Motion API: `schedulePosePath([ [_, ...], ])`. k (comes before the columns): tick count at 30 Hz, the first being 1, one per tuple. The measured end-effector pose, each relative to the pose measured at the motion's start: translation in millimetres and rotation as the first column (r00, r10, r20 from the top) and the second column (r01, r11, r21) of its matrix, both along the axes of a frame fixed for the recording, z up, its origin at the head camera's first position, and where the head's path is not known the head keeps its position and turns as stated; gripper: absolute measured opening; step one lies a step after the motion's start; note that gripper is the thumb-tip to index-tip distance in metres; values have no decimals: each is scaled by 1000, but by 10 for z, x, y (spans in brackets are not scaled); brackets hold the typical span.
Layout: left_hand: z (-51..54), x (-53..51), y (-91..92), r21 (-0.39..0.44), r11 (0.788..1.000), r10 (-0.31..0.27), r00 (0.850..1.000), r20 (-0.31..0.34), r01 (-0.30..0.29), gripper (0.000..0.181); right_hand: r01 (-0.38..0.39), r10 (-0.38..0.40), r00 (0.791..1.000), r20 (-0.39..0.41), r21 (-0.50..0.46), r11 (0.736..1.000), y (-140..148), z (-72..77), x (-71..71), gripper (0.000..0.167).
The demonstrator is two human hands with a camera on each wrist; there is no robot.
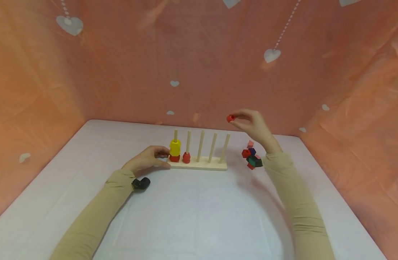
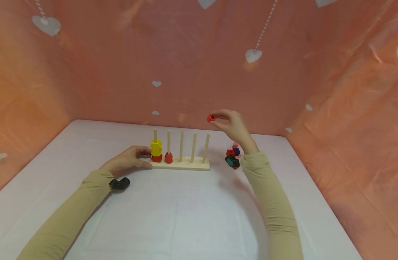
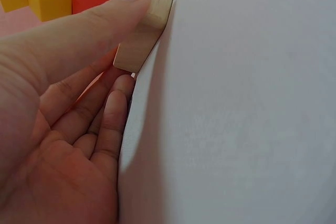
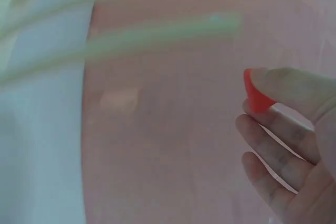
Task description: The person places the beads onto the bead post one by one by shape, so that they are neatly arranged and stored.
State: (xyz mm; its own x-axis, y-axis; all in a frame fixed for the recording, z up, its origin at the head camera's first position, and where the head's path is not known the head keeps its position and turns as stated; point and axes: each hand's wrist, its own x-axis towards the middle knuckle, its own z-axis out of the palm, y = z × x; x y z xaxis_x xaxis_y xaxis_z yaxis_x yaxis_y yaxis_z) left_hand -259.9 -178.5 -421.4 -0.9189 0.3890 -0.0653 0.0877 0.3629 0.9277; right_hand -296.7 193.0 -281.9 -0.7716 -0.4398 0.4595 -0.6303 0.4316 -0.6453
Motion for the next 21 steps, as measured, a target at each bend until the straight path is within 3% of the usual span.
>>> schedulePosePath([
  [4,-3,6,2,3,1000,-6,1000,-16,6,58,-59,61,998,17,-100,993,-225,187,260,29],
  [8,-6,-1,-8,-5,1000,-12,1000,-27,12,59,-122,127,992,17,-167,978,-436,261,404,32],
  [11,-1,-13,-17,-7,1000,-16,1000,-26,16,59,-176,174,984,-26,-159,971,-602,266,476,34],
  [14,-3,-27,-25,-2,1000,-16,999,-33,16,57,-225,219,974,-59,-138,965,-770,226,515,34],
  [17,-13,-42,-32,5,1000,-19,999,-34,19,55,-254,247,967,-67,-134,958,-909,78,447,32],
  [21,-26,-54,-35,18,1000,-22,1000,-10,23,55,-225,218,974,-65,-115,968,-1027,-149,332,28],
])
